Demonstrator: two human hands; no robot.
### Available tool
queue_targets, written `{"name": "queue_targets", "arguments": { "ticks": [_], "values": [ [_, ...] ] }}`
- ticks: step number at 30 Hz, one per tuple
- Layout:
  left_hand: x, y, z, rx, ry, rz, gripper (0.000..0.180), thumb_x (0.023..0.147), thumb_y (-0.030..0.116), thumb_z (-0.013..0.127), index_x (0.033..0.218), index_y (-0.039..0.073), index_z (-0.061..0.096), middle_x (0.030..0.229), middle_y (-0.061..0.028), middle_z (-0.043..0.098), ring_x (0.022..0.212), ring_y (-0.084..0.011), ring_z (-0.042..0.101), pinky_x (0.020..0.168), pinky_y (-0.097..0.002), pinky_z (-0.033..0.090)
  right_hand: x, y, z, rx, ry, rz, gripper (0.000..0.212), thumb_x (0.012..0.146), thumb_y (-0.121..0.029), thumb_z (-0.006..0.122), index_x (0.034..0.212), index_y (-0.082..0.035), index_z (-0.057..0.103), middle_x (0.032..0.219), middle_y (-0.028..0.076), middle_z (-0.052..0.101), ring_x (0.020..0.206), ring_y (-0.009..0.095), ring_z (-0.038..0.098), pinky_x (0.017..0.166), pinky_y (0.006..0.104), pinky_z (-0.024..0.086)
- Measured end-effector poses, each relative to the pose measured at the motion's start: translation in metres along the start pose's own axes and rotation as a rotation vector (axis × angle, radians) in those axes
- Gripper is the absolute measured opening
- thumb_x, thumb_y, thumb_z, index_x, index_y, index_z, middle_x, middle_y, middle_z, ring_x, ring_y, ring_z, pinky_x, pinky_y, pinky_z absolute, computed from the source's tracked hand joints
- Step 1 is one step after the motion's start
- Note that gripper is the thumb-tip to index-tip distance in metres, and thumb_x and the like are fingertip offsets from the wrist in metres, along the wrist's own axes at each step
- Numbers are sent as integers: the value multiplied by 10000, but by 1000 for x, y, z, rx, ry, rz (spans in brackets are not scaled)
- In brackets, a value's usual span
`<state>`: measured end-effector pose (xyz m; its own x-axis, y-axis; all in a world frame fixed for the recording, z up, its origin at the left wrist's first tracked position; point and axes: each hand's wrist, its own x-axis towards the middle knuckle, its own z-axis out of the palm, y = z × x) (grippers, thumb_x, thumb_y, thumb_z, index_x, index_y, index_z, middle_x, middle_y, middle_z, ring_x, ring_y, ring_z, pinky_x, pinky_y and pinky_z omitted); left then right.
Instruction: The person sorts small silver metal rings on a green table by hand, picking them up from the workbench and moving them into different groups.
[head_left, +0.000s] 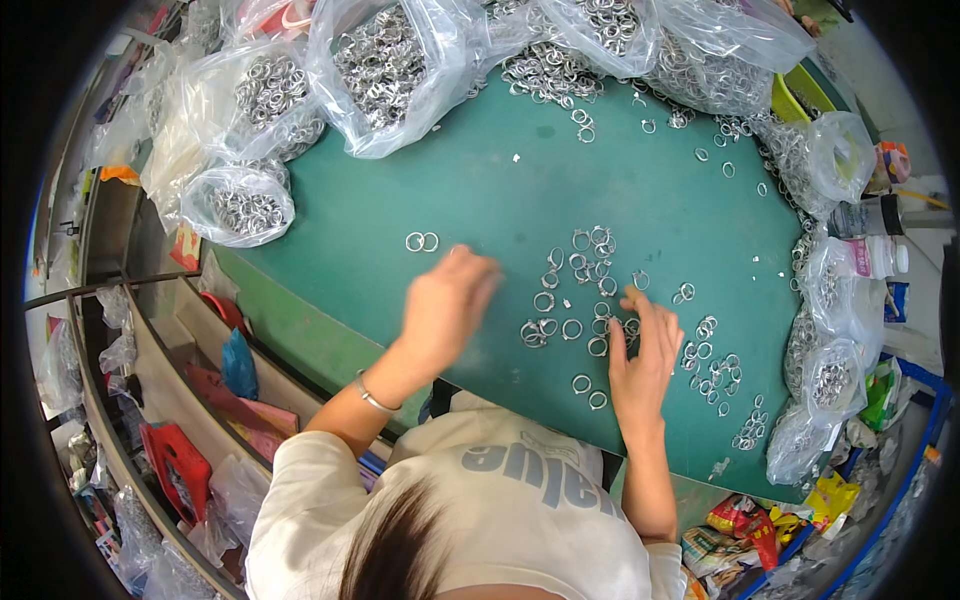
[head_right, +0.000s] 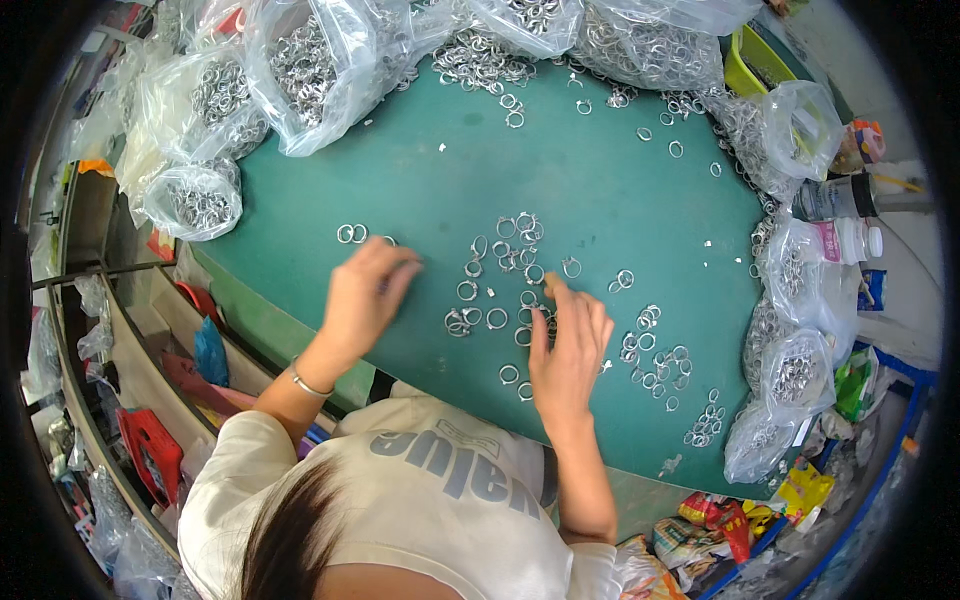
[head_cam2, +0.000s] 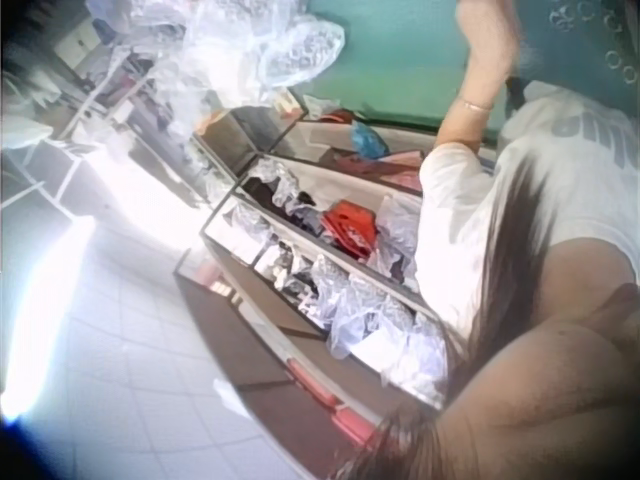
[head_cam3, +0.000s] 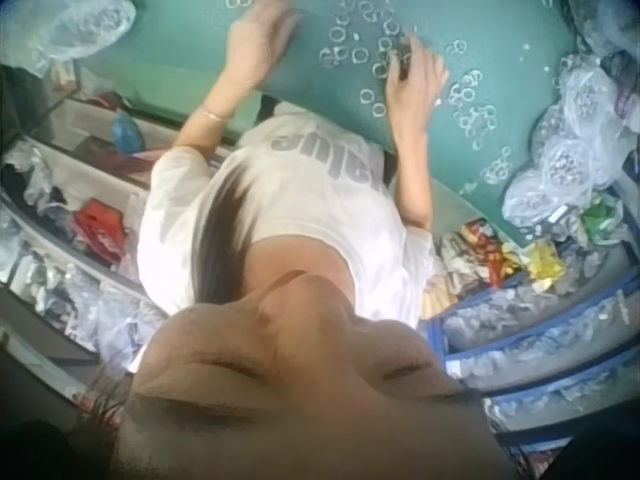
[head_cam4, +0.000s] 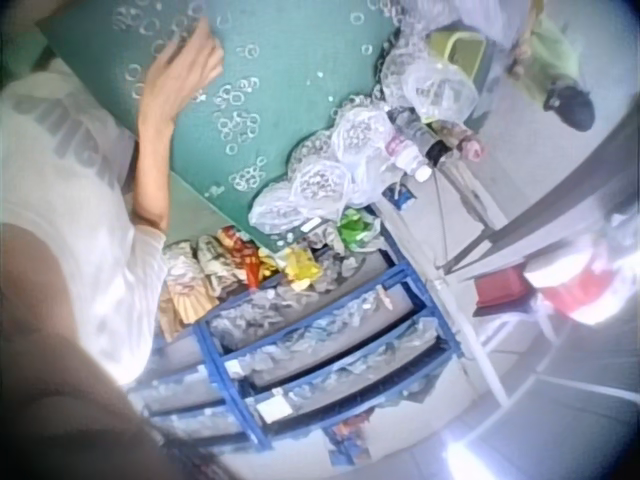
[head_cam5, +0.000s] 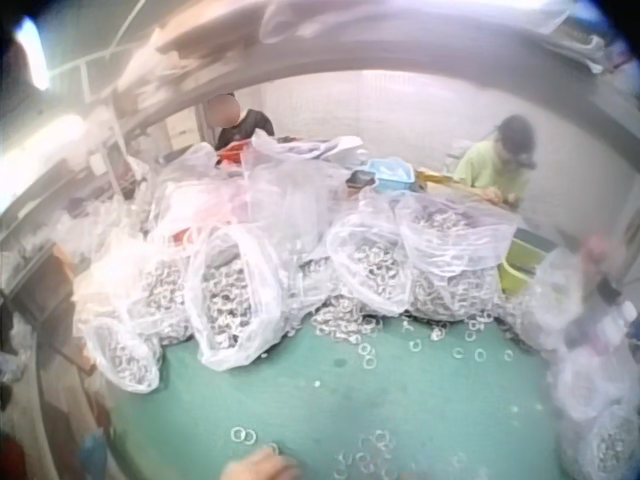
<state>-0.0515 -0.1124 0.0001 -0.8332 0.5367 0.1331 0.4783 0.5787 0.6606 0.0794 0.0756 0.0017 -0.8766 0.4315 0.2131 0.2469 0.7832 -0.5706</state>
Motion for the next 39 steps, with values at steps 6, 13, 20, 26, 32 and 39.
{"name": "queue_targets", "arguments": {
  "ticks": [6, 13, 20, 26, 32, 39],
  "values": [
    [17, 6, 33, 39, -221, 231, 117, 843, 81, 643, 943, 27, 614, 787, -94, 535, 577, -246, 554, 537, -347, 461, 23, 7, 19, -49, -31, -94, 373, 770, 22, 661, 1130, -35, 584, 920, 97, 598, 873, 274, 528, 781, 373, 398],
    [19, -9, 12, -1391, -746, -688, 84, 923, 95, 557, 949, 20, 583, 841, -43, 567, 556, -51, 414, 436, -206, 307, 12, -13, 9, 562, -16, 220, 323, 757, 78, 658, 1063, -17, 623, 882, 92, 651, 796, 188, 599, 719, 288, 458],
    [1, -3, 10, -1407, -775, -699, 114, 903, 96, 604, 983, 16, 615, 856, -38, 592, 562, -26, 407, 450, -181, 270, 6, -35, 19, 1065, -241, 316, 341, 830, 102, 604, 1160, 42, 548, 988, 64, 600, 906, 117, 562, 794, 246, 464],
    [-9, 11, 10, -842, -454, -162, 107, 844, 27, 664, 943, -9, 642, 866, -10, 591, 710, -66, 508, 606, -207, 403, -2, -34, 18, 1261, -253, 466, 346, 848, 97, 595, 1180, 38, 520, 969, 52, 592, 875, 111, 575, 776, 244, 478],
    [-7, 27, 16, -716, -366, -238, 76, 825, 0, 663, 892, -2, 627, 833, -13, 581, 710, -54, 498, 619, -201, 407, 6, -4, 15, 257, -89, -14, 434, 822, 45, 633, 1231, 22, 490, 957, 109, 612, 806, 194, 602, 731, 290, 478],
    [-7, 57, 40, -518, -371, 130, 157, 764, -44, 689, 905, 4, 640, 806, -73, 606, 586, -140, 491, 527, -250, 404, -26, -7, -14, 708, -68, 240, 441, 840, -20, 653, 1253, -17, 498, 939, 141, 634, 815, 248, 621, 673, 326, 486]
  ]
}}
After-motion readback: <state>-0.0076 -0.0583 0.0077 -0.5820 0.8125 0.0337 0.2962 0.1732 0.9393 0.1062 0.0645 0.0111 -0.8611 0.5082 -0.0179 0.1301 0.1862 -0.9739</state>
